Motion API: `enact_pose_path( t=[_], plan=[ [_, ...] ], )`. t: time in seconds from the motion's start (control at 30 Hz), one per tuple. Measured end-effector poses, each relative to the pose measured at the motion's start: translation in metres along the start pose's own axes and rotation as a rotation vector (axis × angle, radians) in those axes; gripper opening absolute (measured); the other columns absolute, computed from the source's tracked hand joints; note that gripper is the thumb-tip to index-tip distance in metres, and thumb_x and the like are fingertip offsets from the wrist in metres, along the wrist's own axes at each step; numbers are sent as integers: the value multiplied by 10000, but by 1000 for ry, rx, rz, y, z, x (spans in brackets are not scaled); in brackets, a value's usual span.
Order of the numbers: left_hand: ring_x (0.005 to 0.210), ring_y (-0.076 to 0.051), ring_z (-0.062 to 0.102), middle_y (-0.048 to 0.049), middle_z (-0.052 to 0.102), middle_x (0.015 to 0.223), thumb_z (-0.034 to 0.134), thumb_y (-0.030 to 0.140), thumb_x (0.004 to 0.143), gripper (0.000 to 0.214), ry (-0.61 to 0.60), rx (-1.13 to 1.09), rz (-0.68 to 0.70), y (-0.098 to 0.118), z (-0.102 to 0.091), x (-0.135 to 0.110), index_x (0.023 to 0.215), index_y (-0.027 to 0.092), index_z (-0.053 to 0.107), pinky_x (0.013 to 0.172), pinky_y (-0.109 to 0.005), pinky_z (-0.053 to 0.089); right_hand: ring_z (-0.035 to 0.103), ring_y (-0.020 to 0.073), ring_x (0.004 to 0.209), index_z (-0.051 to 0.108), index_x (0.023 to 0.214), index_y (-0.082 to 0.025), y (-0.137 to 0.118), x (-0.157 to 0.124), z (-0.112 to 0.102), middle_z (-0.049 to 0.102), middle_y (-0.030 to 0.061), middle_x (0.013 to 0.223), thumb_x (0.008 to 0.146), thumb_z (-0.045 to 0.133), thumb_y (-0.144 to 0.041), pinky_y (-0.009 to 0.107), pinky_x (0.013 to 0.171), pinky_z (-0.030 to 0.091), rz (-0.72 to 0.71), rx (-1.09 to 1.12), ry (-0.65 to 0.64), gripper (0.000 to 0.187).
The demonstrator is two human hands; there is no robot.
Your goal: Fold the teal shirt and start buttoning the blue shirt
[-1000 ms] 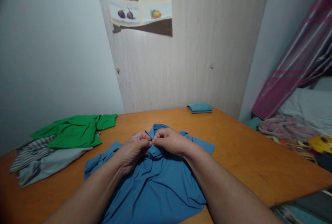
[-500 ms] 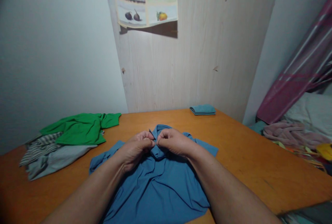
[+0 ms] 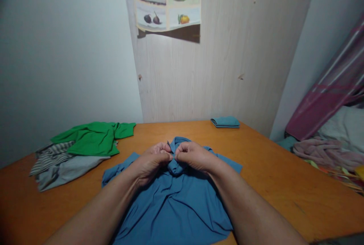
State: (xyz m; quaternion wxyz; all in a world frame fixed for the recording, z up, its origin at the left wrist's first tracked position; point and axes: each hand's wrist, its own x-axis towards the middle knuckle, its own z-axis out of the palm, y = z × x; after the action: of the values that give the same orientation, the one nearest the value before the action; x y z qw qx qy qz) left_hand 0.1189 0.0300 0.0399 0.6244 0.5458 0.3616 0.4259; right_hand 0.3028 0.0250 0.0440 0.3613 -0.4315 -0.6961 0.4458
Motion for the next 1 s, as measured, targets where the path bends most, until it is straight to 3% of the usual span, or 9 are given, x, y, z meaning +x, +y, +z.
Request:
enact_pose_path(
  t=[0.63, 1.0],
  plan=[
    [511, -72, 428, 67, 500, 604, 643, 110, 588, 257, 16, 2, 10, 1, 1, -2, 792, 196, 512, 509, -208, 289, 420, 108, 618, 574, 771, -176, -1, 0, 2, 513, -20, 680, 736, 600, -228, 231, 552, 306, -29, -62, 14, 68],
    [516, -72, 416, 72, 485, 590, 663, 128, 615, 262, 20, -44, 21, 2, 1, -1, 808, 193, 497, 512, -203, 276, 392, 99, 584, 567, 783, -180, 0, 1, 1, 480, -39, 653, 734, 601, -233, 237, 553, 288, -43, 35, 10, 80]
  ],
)
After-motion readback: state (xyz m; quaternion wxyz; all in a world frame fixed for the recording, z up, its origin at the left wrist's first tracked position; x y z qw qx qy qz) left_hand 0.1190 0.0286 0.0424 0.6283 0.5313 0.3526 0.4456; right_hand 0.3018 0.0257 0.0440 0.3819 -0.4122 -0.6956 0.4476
